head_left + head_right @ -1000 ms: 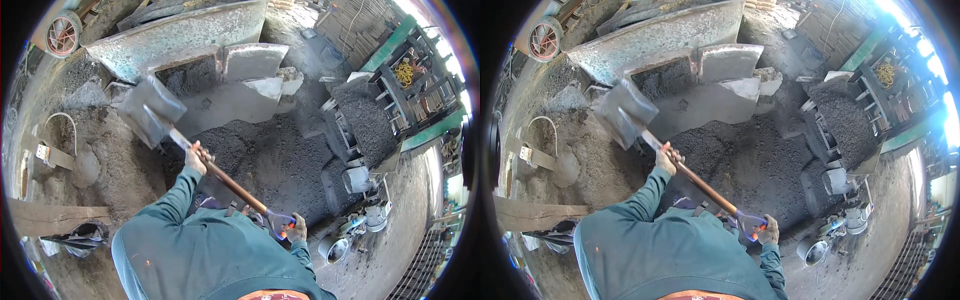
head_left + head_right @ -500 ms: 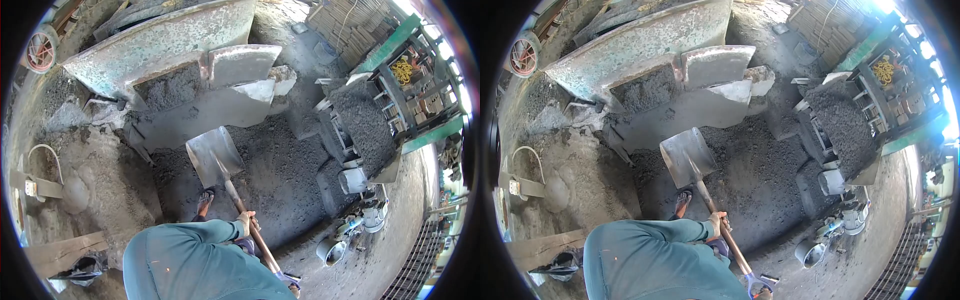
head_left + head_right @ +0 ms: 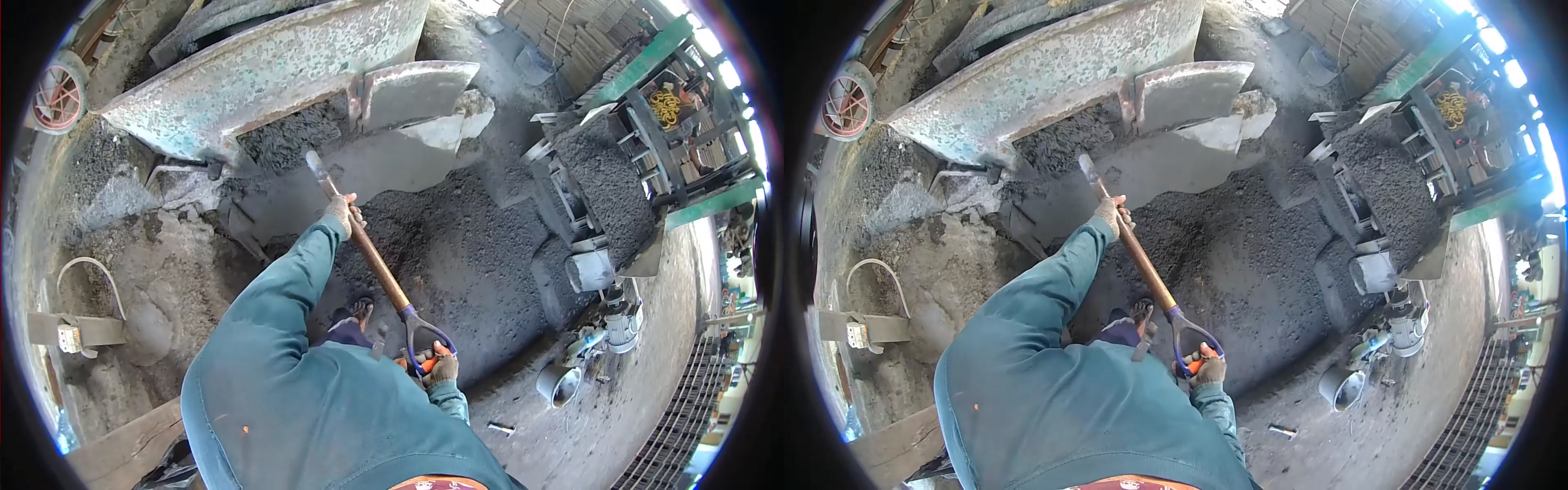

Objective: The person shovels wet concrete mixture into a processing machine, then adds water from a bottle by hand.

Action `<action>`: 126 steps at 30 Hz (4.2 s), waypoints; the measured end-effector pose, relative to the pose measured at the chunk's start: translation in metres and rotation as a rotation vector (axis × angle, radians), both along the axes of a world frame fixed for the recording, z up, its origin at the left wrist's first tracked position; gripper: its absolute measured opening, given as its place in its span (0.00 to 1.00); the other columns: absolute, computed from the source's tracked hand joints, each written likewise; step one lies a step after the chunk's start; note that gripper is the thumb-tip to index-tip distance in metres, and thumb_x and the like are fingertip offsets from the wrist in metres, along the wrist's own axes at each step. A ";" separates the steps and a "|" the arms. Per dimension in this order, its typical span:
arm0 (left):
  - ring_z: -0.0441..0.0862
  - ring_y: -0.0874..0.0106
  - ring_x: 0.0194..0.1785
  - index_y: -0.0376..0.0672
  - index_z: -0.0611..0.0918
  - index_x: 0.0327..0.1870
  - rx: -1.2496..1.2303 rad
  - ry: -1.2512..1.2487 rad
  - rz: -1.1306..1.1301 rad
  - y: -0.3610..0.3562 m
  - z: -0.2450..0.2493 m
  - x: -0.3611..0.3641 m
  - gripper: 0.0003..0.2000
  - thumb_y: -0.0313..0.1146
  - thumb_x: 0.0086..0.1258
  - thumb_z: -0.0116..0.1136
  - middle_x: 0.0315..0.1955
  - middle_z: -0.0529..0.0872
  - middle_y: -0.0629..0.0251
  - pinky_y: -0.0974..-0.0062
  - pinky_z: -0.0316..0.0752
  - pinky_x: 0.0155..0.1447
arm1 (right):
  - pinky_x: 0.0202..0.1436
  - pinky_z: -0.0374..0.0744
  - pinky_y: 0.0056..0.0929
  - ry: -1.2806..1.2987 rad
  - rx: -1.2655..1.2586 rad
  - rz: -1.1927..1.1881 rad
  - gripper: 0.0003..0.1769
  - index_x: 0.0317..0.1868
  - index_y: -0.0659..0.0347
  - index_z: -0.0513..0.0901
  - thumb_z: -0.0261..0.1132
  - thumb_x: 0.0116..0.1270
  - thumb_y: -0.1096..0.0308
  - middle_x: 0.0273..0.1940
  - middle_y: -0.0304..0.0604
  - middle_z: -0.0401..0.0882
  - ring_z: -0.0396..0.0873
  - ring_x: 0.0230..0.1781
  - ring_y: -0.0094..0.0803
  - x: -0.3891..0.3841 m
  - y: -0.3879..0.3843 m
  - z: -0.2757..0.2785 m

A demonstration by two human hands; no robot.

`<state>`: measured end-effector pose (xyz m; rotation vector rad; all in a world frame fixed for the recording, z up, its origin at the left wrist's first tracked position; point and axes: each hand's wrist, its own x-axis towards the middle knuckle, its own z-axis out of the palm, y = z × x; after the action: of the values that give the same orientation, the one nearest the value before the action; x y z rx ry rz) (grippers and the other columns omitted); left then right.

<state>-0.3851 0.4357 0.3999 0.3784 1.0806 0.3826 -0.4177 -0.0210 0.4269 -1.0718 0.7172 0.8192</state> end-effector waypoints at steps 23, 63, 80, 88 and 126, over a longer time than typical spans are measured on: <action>0.64 0.68 0.20 0.57 0.73 0.31 -0.379 0.376 -0.151 -0.315 -0.128 -0.065 0.07 0.41 0.71 0.53 0.16 0.65 0.72 0.54 0.71 0.36 | 0.19 0.81 0.46 0.081 -0.228 -0.273 0.04 0.31 0.62 0.78 0.66 0.60 0.76 0.18 0.44 0.72 0.72 0.13 0.40 -0.090 -0.291 0.005; 0.76 0.69 0.27 0.48 0.75 0.35 -0.135 -0.959 -1.172 -0.445 0.223 0.540 0.14 0.45 0.70 0.65 0.27 0.77 0.65 0.60 0.75 0.38 | 0.47 0.81 0.40 -1.327 -1.091 -0.214 0.12 0.39 0.57 0.82 0.69 0.54 0.78 0.40 0.41 0.82 0.83 0.45 0.42 0.205 -0.159 0.095; 0.77 0.66 0.31 0.48 0.76 0.26 -0.330 -0.335 -1.191 -0.490 0.077 0.274 0.16 0.45 0.73 0.57 0.25 0.77 0.66 0.50 0.72 0.59 | 0.38 0.80 0.28 -0.475 -0.536 -1.207 0.05 0.38 0.65 0.84 0.67 0.62 0.81 0.35 0.38 0.85 0.81 0.35 0.26 -0.036 -0.294 -0.021; 0.77 0.63 0.28 0.46 0.73 0.27 -0.360 0.256 -1.195 -0.564 -0.054 0.236 0.14 0.40 0.69 0.63 0.22 0.75 0.65 0.50 0.75 0.55 | 0.25 0.80 0.32 -0.201 -0.456 -1.112 0.10 0.40 0.66 0.79 0.69 0.58 0.79 0.24 0.41 0.77 0.76 0.17 0.29 -0.066 -0.284 0.095; 0.75 0.63 0.19 0.52 0.71 0.39 -0.354 0.624 -1.709 -0.798 -0.208 0.468 0.08 0.35 0.72 0.59 0.19 0.74 0.66 0.45 0.77 0.36 | 0.23 0.80 0.30 -0.089 -0.288 -1.424 0.14 0.45 0.69 0.79 0.70 0.58 0.78 0.27 0.48 0.81 0.79 0.18 0.33 0.270 -0.340 -0.020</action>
<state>0.0825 -0.3621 0.1916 0.9697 1.0158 -1.4989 -0.1474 -0.3612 0.4072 -0.5750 1.2725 -0.5629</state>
